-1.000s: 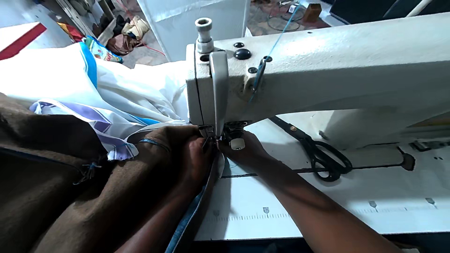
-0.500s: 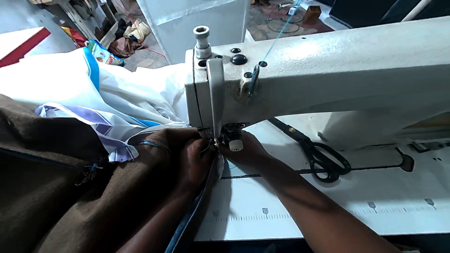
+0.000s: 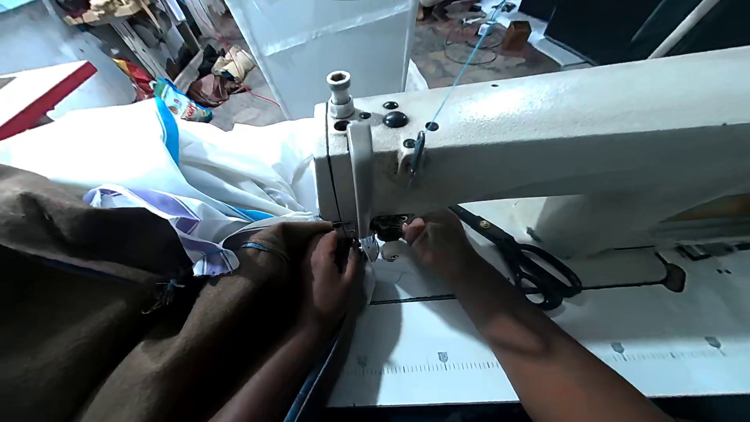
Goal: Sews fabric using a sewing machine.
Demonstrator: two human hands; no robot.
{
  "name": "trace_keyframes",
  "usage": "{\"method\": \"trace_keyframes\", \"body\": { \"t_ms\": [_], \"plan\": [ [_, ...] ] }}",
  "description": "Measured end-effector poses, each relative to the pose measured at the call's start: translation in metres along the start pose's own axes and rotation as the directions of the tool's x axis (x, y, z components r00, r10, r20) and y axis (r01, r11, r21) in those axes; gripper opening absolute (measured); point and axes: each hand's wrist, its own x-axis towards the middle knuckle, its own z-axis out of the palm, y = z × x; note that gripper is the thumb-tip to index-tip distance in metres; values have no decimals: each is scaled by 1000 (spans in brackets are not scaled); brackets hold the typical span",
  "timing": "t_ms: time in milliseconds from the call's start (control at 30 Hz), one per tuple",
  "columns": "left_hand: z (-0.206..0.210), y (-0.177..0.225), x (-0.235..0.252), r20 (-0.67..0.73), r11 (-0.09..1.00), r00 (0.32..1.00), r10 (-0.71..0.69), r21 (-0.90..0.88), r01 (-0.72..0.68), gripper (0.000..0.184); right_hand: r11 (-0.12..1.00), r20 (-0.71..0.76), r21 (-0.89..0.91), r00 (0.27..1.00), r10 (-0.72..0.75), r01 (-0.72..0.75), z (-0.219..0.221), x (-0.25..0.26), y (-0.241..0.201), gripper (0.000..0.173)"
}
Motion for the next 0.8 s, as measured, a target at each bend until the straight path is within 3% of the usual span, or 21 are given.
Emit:
{"method": "trace_keyframes", "body": {
  "t_ms": [67,133,167,267,333,433,500,667,800],
  "plan": [
    [-2,7,0,51,999,998,-25,42,23,20,988,39,130,997,74,-78,4,-1,-1,27],
    [-11,22,6,223,970,960,-169,212,121,19,992,79,-111,994,76,-67,4,-2,2,26],
    [-18,30,12,361,929,888,-286,332,164,20,948,91,-316,994,61,-29,5,-3,2,24],
    [-32,26,18,619,877,697,-361,479,29,36,693,241,-699,970,-7,179,6,-3,5,17],
    [-41,18,15,713,889,611,-343,457,-34,46,482,376,-793,922,-94,373,6,-5,8,20],
    [-42,7,7,745,907,590,-312,419,-50,44,291,505,-809,857,-100,510,8,-10,5,18],
    [-43,4,4,756,910,581,-302,410,-60,47,267,547,-803,837,-23,532,7,-10,0,19],
    [-45,6,12,796,907,510,-325,415,-69,48,240,631,-726,763,-142,645,-3,-5,10,10],
    [-45,9,13,796,912,520,-310,403,-72,46,194,681,-669,696,-227,718,-9,-2,13,7]
  ]
}}
